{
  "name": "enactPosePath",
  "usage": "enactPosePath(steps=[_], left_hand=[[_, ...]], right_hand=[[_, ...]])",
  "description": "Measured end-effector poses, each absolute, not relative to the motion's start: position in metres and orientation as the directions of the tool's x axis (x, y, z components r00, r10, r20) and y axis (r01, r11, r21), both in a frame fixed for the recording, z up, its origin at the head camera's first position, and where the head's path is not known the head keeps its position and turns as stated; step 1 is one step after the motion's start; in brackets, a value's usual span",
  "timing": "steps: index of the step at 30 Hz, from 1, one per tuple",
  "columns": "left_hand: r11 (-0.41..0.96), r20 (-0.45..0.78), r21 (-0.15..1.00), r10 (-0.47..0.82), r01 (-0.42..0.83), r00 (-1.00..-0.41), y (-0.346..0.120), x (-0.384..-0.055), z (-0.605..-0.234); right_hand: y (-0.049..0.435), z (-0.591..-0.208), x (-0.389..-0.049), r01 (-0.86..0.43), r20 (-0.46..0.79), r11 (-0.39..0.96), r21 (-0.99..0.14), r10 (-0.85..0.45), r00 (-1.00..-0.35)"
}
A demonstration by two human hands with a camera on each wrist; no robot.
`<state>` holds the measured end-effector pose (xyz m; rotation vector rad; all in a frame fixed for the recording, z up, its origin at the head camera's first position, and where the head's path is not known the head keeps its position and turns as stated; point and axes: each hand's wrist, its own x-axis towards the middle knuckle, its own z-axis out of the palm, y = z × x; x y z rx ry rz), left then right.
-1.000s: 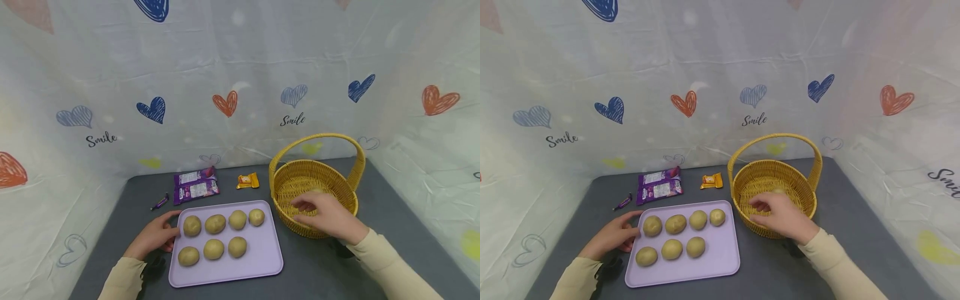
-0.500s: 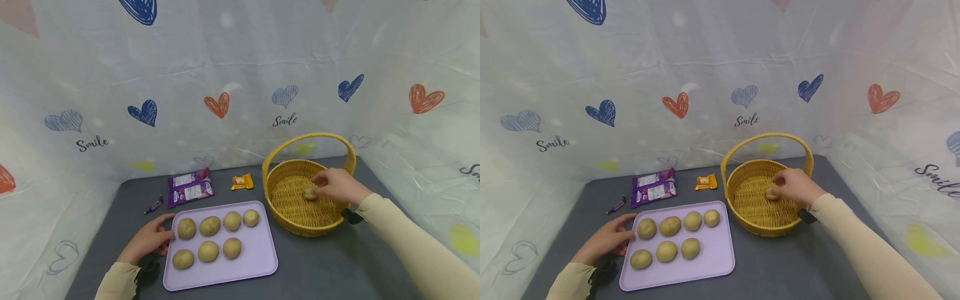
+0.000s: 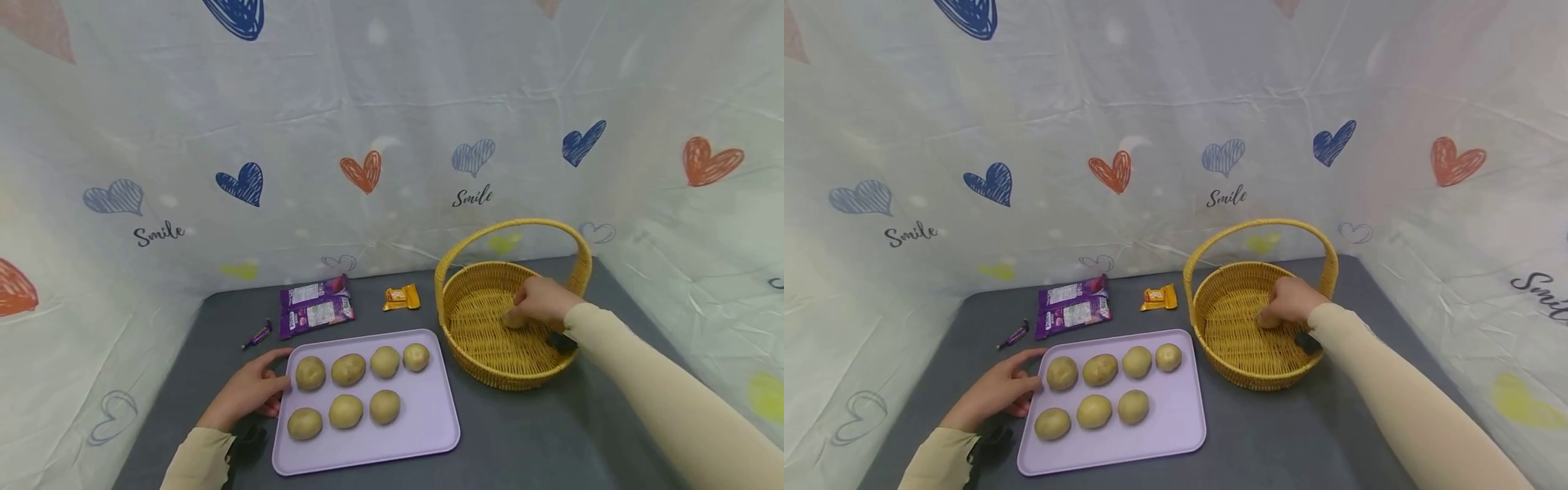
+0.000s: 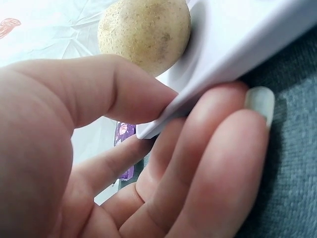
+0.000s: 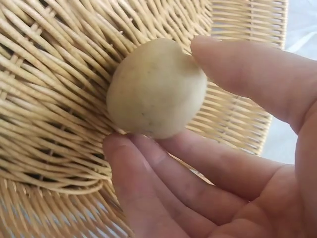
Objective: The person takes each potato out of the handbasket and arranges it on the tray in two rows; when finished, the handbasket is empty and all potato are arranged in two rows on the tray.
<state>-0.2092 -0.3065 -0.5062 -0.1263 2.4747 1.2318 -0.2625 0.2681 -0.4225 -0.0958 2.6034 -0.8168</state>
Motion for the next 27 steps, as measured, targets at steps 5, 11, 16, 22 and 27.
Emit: enactPosePath(steps=[5,11,16,22,27], left_hand=[[0.616,-0.366,0.749,0.079,-0.244,-0.927,-0.305,-0.209,-0.505],[0.609,-0.367,0.755,0.085,-0.243,-0.926,-0.304,-0.208,-0.504],[0.609,-0.360,0.757,0.088,-0.236,-0.929,-0.304,-0.208,-0.503],[0.611,-0.364,0.753,0.080,-0.243,-0.928,-0.305,-0.206,-0.504],[0.612,-0.360,0.753,0.075,-0.242,-0.930,-0.304,-0.207,-0.504]], right_hand=[[0.269,-0.428,-0.266,0.048,-0.361,0.830,-0.556,-0.189,-0.913],[0.265,-0.426,-0.266,0.019,-0.347,0.850,-0.526,-0.195,-0.917],[0.258,-0.419,-0.260,-0.013,-0.317,0.846,-0.532,-0.214,-0.924],[0.243,-0.403,-0.246,-0.110,-0.199,0.847,-0.520,-0.245,-0.949],[0.225,-0.392,-0.225,-0.209,-0.065,0.836,-0.507,-0.279,-0.958]])
